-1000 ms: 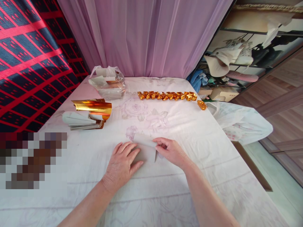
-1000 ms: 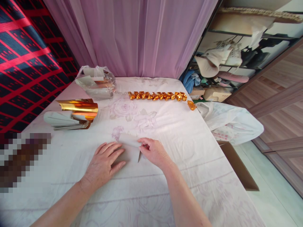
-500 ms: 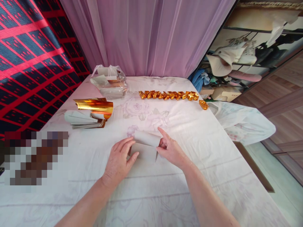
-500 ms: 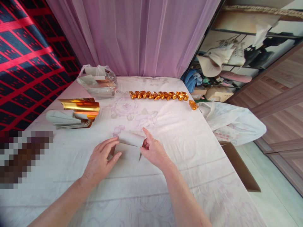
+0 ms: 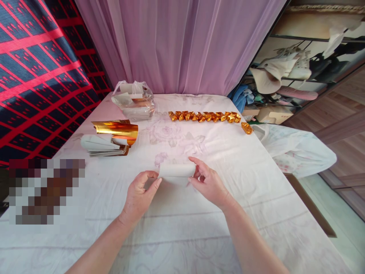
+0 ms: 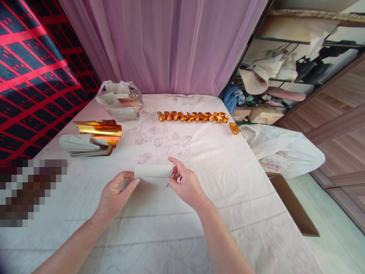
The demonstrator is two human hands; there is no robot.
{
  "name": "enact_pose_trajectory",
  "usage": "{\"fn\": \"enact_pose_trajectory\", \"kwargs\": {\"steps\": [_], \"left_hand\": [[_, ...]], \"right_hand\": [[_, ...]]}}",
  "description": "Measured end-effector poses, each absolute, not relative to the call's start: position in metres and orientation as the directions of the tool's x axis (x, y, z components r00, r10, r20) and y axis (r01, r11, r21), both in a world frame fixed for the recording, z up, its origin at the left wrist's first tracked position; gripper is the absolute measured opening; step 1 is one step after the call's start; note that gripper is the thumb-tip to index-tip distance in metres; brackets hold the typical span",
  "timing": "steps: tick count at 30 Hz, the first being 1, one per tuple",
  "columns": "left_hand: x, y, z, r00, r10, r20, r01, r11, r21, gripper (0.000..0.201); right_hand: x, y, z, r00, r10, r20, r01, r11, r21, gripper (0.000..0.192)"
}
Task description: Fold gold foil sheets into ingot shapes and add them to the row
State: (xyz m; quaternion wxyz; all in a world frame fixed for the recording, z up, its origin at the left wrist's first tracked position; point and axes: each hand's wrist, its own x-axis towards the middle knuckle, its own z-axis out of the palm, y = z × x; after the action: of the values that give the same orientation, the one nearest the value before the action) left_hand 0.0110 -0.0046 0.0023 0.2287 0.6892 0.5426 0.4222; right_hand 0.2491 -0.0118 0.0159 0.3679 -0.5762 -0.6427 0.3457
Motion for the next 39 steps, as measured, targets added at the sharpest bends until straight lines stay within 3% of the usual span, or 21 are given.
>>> {"fn": "enact_pose_trajectory", "kwargs": {"steps": [3,6,10,14,19,25,33,35,39], "left_hand": [[0.008,-0.003,0.006,0.141,0.842,0.520,0.590,-0.494,0.639,0.007],[0.004,-0.001,0.009,0.257,0.734,0.629,0.627,-0.621,0.470,0.013],[0.002,-0.001,0.012,0.400,0.689,0.605,0.698,-0.656,0.286,0.019],[0.002,-0.001,0.012,0.517,0.694,0.502,0.716,-0.671,0.191,0.022],[-0.002,-0.002,0.006,0.602,0.689,0.404,0.683,-0.706,0.187,0.022],[-0.010,-0.007,0.003,0.642,0.696,0.324,0.676,-0.712,0.190,0.038],[-0.006,-0.023,0.016,0.674,0.714,0.192,0.646,-0.695,0.315,0.034],[-0.007,-0.023,0.014,0.673,0.716,0.183,0.643,-0.690,0.332,0.033],[-0.007,-0.022,0.008,0.660,0.716,0.227,0.630,-0.692,0.352,0.051]], "right_hand": [[0.249,-0.013,0.021,-0.049,0.963,0.264,0.535,0.249,-0.808,0.038],[0.251,-0.011,0.021,-0.113,0.896,0.430,0.538,0.419,-0.732,0.023],[0.255,-0.009,0.010,-0.218,0.864,0.454,0.560,0.492,-0.666,0.033],[0.256,-0.013,-0.004,-0.299,0.843,0.447,0.619,0.528,-0.581,0.037],[0.255,-0.023,-0.010,-0.370,0.842,0.393,0.681,0.533,-0.501,0.039],[0.254,-0.030,-0.009,-0.415,0.824,0.386,0.667,0.564,-0.486,0.038],[0.254,-0.038,-0.007,-0.410,0.831,0.375,0.665,0.554,-0.501,0.029],[0.255,-0.040,-0.007,-0.410,0.830,0.378,0.653,0.556,-0.514,0.023],[0.259,-0.040,-0.009,-0.404,0.825,0.396,0.642,0.564,-0.520,0.014]]}}
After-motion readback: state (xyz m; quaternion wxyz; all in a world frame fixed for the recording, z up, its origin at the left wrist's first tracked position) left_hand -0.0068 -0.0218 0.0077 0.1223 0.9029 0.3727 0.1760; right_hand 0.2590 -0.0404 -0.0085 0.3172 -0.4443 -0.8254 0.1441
